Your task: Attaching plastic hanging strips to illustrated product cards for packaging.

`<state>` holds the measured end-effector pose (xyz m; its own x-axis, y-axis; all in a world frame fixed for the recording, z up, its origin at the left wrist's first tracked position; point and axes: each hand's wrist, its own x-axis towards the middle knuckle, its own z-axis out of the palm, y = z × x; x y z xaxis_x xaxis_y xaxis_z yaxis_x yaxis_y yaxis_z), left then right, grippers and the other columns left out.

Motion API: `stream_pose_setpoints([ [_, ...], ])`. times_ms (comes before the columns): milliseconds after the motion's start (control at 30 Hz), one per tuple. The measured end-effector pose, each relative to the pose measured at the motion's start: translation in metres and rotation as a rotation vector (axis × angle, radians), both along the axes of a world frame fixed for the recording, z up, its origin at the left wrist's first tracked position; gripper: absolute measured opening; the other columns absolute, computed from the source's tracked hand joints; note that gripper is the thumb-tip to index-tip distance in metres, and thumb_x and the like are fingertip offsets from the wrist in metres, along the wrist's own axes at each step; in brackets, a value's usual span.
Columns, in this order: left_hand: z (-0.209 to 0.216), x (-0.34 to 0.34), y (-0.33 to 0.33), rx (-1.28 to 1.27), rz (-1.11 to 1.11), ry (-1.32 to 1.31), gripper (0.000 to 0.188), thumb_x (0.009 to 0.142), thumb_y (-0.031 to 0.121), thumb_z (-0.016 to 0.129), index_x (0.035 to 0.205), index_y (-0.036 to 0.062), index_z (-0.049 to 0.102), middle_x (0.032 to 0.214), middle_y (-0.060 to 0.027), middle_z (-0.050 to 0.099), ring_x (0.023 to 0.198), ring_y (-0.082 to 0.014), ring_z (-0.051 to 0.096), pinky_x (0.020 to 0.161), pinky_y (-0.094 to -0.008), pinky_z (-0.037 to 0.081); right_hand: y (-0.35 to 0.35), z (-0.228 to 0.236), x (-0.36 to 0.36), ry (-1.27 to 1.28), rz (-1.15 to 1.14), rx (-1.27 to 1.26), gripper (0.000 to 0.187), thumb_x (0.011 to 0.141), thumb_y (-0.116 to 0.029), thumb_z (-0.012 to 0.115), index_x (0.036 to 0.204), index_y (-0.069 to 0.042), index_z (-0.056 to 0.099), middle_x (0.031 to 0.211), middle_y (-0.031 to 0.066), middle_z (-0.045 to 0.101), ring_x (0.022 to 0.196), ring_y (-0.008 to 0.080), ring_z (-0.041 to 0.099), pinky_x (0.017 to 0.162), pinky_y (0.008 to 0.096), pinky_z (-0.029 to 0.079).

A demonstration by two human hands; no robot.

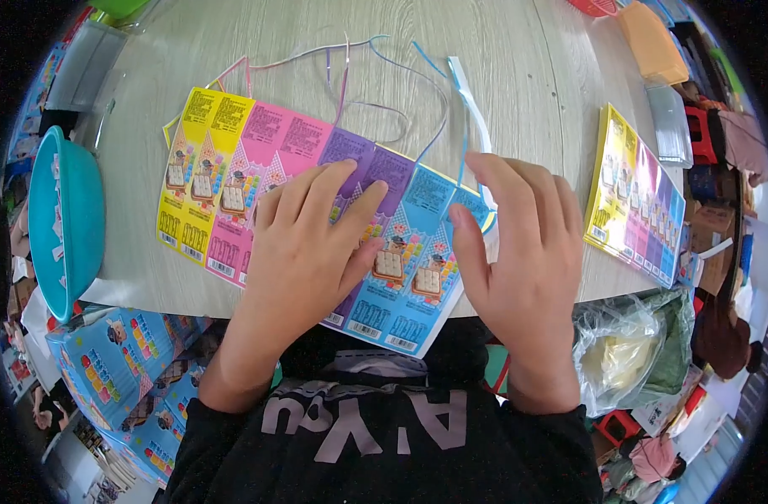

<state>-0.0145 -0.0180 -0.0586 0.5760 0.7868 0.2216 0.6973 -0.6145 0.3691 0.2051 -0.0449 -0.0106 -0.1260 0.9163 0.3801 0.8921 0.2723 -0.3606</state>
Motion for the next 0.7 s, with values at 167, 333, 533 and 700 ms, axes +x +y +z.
stream_pose_setpoints([
  [167, -0.005, -0.001, -0.002, -0.001, 0.012, -0.005, 0.047, 0.089, 0.028, 0.074, 0.133, 0.0148, 0.068, 0.142, -0.0152, 0.055, 0.128, -0.0337, 0.054, 0.104, -0.0486, 0.041, 0.030, 0.004, -0.012, -0.137, 0.176, -0.046, 0.025, 0.088, -0.012, 0.074, 0.111, -0.004, 0.068, 0.103, 0.0116, 0.068, 0.094, 0.0336, 0.064, 0.083, 0.0430, 0.050],
  [333, -0.004, -0.001, -0.002, -0.014, 0.015, -0.036, 0.047, 0.089, 0.029, 0.074, 0.134, 0.0156, 0.068, 0.145, -0.0163, 0.054, 0.130, -0.0342, 0.053, 0.105, -0.0491, 0.040, 0.054, -0.019, -0.023, -0.227, 0.219, -0.103, 0.016, 0.089, -0.014, 0.073, 0.102, -0.005, 0.068, 0.097, 0.0106, 0.067, 0.093, 0.0334, 0.064, 0.084, 0.0439, 0.050],
  [533, -0.004, 0.000, -0.002, -0.020, 0.017, -0.032, 0.048, 0.088, 0.029, 0.074, 0.135, 0.0165, 0.068, 0.144, -0.0162, 0.054, 0.130, -0.0339, 0.053, 0.105, -0.0486, 0.041, 0.056, -0.025, -0.025, -0.143, 0.219, -0.119, 0.012, 0.089, -0.012, 0.072, 0.094, -0.004, 0.064, 0.090, 0.0094, 0.066, 0.087, 0.0325, 0.064, 0.081, 0.0442, 0.050],
  [700, -0.007, -0.001, -0.001, -0.009, 0.018, -0.049, 0.048, 0.088, 0.029, 0.074, 0.134, 0.0159, 0.068, 0.143, -0.0164, 0.055, 0.130, -0.0337, 0.053, 0.104, -0.0482, 0.041, 0.056, -0.016, -0.028, -0.062, 0.248, -0.131, 0.009, 0.089, -0.009, 0.071, 0.092, -0.003, 0.064, 0.087, 0.0101, 0.064, 0.085, 0.0327, 0.063, 0.079, 0.0426, 0.048],
])
